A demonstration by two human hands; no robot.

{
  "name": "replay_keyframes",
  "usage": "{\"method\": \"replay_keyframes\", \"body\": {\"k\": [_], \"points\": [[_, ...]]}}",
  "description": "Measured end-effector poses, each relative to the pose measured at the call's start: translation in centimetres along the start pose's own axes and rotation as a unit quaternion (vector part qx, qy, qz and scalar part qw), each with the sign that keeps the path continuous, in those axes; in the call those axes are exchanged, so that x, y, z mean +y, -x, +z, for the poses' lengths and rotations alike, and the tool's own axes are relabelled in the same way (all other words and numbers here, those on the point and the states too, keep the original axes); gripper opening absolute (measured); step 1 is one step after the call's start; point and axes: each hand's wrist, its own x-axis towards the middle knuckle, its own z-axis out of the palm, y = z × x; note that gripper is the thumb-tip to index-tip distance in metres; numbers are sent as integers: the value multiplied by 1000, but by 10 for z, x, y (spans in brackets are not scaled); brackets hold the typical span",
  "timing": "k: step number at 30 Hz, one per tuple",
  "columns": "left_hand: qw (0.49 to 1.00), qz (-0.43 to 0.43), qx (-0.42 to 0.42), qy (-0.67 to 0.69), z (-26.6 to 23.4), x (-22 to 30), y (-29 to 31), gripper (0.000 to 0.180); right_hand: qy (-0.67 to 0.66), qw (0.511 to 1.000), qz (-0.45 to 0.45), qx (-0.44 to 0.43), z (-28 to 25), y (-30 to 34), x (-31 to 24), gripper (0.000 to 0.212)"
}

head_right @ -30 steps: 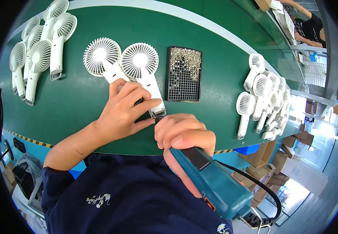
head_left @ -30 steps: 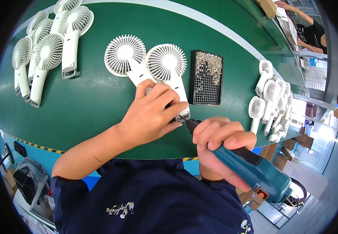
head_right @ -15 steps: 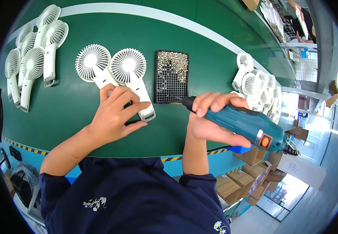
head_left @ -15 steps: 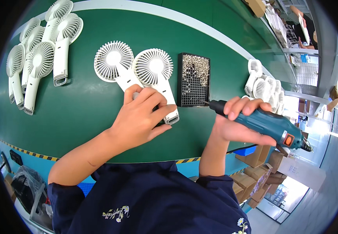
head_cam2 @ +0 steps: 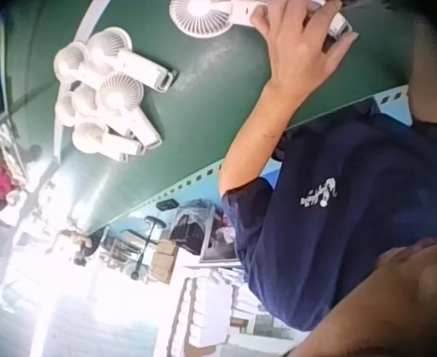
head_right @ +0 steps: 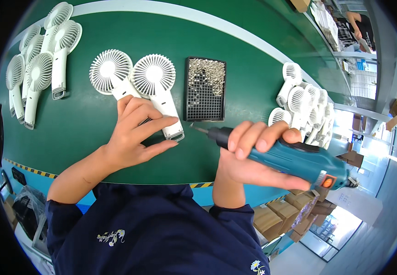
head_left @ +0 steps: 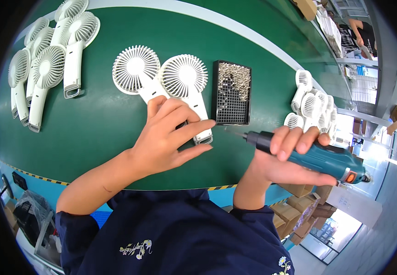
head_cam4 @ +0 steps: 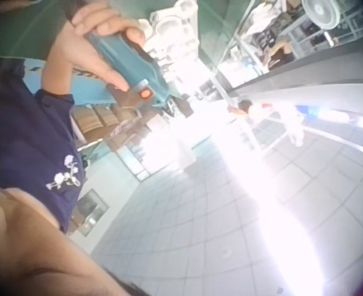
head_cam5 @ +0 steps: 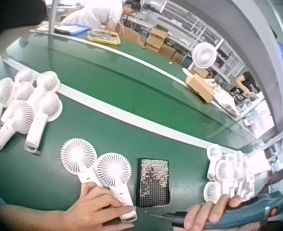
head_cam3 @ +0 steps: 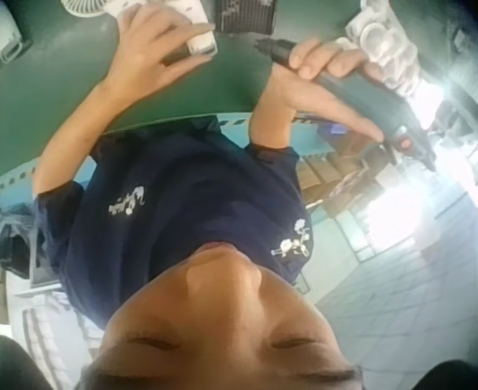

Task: Assembling portable handheld fans by screwing the casing together on a conveyor belt.

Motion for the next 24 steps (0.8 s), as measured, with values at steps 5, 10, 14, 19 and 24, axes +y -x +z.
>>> {"method": "replay_keyframes", "body": {"k": [5,10,14,19,24], "points": [[995,63,24,72,-2,-4,-4,37,-87,993,79,-23,9,4,-2,90],[994,60,26,92,3,-11,4,24,-95,989,110,-21,6,9,6,90],[992,68,-38,101,-3,-11,2,20,-71,983,137,-96,15,10,9,82],[998,45,-26,41,-10,-11,4,27,-31,974,117,-192,29,13,17,87],[997,-11,-5,-82,-38,-9,-1,62,18,981,46,-188,33,15,29,96]]}}
